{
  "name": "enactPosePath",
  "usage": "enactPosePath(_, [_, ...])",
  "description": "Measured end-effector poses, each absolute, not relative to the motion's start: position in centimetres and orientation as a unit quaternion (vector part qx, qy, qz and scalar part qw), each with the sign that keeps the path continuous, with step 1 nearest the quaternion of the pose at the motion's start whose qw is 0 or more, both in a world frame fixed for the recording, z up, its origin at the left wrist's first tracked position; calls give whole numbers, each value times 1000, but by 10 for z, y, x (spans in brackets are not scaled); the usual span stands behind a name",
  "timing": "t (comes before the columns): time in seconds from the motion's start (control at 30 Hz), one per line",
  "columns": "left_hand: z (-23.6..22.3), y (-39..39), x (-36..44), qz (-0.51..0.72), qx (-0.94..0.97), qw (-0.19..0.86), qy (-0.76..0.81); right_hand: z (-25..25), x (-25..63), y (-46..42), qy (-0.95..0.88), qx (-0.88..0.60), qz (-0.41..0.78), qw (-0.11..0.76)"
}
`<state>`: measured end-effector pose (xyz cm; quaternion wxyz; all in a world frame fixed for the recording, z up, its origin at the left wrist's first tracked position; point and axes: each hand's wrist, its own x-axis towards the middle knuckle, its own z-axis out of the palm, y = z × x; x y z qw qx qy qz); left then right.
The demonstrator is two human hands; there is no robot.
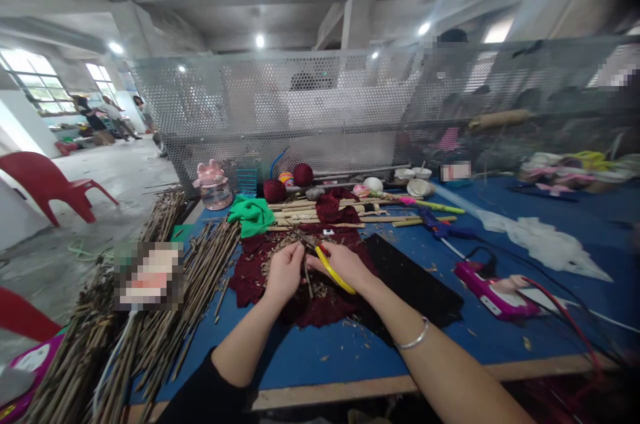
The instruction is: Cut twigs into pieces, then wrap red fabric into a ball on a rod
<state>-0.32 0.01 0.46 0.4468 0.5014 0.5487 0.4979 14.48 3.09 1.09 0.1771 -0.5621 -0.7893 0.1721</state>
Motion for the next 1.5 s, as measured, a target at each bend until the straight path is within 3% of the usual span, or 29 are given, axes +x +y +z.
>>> enactPosePath(0.97, [-1, 1, 0, 522, 474, 484, 519, 1, 144, 35, -798, -511, 213, 238])
enactPosePath(1.5, [8, 0, 0, 524, 443, 492, 536, 4, 141, 35, -775, -562, 203, 207])
